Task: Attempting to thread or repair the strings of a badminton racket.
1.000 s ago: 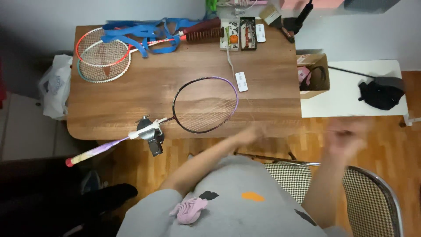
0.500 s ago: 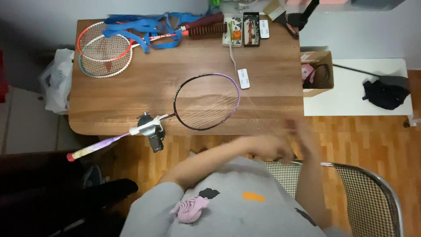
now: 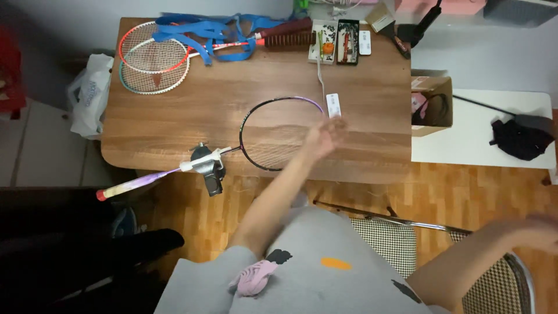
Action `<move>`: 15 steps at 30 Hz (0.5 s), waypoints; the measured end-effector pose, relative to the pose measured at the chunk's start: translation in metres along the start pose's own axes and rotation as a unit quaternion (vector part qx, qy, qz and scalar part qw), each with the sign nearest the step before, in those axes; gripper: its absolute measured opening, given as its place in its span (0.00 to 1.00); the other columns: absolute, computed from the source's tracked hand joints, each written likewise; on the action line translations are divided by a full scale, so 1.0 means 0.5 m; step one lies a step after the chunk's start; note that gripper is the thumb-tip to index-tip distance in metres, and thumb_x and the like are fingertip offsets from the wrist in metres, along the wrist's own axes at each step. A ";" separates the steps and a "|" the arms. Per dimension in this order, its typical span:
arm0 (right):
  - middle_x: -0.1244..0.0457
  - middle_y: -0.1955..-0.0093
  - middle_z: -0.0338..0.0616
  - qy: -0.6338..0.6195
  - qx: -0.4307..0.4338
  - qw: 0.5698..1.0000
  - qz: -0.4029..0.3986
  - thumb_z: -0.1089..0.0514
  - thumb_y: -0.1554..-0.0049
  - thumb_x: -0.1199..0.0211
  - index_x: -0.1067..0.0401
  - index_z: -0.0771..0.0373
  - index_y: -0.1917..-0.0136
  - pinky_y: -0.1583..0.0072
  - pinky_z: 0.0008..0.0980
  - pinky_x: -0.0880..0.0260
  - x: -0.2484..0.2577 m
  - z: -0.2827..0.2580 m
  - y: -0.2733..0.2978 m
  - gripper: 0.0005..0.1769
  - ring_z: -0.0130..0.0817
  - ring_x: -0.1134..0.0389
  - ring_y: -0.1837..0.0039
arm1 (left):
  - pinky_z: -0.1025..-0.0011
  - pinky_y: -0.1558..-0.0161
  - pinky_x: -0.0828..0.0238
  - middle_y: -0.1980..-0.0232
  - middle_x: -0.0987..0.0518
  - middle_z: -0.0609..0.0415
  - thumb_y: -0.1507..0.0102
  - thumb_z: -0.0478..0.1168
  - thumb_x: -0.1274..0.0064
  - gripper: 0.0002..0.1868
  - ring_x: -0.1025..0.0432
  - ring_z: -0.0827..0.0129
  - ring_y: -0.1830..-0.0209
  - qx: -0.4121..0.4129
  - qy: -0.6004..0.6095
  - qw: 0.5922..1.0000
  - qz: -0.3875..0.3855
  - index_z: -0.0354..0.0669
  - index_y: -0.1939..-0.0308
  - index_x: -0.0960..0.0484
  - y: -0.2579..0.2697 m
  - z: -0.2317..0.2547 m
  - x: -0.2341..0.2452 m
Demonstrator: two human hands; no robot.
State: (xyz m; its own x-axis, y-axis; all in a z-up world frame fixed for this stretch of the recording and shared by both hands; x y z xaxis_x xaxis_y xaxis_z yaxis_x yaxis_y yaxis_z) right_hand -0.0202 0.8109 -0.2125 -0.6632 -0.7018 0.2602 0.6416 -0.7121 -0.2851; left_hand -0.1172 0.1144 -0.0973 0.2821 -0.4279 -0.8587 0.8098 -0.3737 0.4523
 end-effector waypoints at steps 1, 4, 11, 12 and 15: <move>0.43 0.61 0.39 0.286 0.022 0.958 -0.005 0.58 0.39 0.32 0.36 0.60 0.59 0.55 0.40 0.42 0.012 0.001 0.034 0.14 0.30 0.45 0.54 | 0.55 0.44 0.27 0.51 0.19 0.53 0.27 0.48 0.57 0.20 0.23 0.59 0.51 -0.028 0.067 0.995 -0.068 0.41 0.37 0.24 -0.026 0.012 0.031; 0.36 0.38 0.50 0.913 0.075 0.401 -0.019 0.51 0.33 0.47 0.33 0.65 0.38 0.36 0.44 0.29 0.060 0.003 0.130 0.17 0.41 0.33 0.37 | 0.53 0.47 0.32 0.54 0.24 0.46 0.30 0.35 0.57 0.17 0.30 0.53 0.52 -0.117 -0.175 0.975 -0.077 0.40 0.38 0.21 -0.012 0.032 -0.026; 0.32 0.52 0.43 0.699 -0.412 -0.137 0.569 0.40 0.34 0.49 0.28 0.65 0.35 0.48 0.36 0.30 0.754 0.288 0.528 0.29 0.33 0.32 0.50 | 0.63 0.42 0.29 0.43 0.15 0.54 0.37 0.40 0.47 0.17 0.22 0.64 0.45 0.109 -0.761 0.534 -0.353 0.55 0.45 0.14 0.263 -0.184 -0.307; 0.32 0.52 0.43 0.699 -0.411 -0.138 0.569 0.40 0.34 0.49 0.28 0.65 0.35 0.48 0.36 0.30 0.751 0.292 0.529 0.29 0.33 0.32 0.50 | 0.63 0.42 0.29 0.43 0.15 0.54 0.37 0.40 0.47 0.17 0.22 0.64 0.45 0.109 -0.760 0.535 -0.353 0.55 0.45 0.14 0.245 -0.225 -0.259; 0.34 0.56 0.40 0.721 -0.433 -0.008 0.541 0.47 0.35 0.44 0.28 0.65 0.37 0.53 0.31 0.34 0.732 0.285 0.503 0.22 0.29 0.36 0.56 | 0.62 0.41 0.28 0.44 0.14 0.53 0.32 0.41 0.52 0.15 0.23 0.65 0.44 0.147 -0.659 0.556 -0.484 0.51 0.45 0.13 0.218 -0.292 -0.152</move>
State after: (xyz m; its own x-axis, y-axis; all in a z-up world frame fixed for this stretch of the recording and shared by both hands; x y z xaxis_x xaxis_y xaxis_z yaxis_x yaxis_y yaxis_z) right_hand -0.0466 0.3716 -0.0575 -0.1671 0.8993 -0.4042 0.7373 0.3862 0.5543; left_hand 0.0247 0.2264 -0.0178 -0.9925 -0.0683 0.1011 0.0801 -0.9898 0.1176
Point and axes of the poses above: each hand's wrist, its own y-axis away from the middle knuckle, its own x-axis out of the back of the hand, z = x × y, the point moved 3 cm from there along -y, towards the middle knuckle
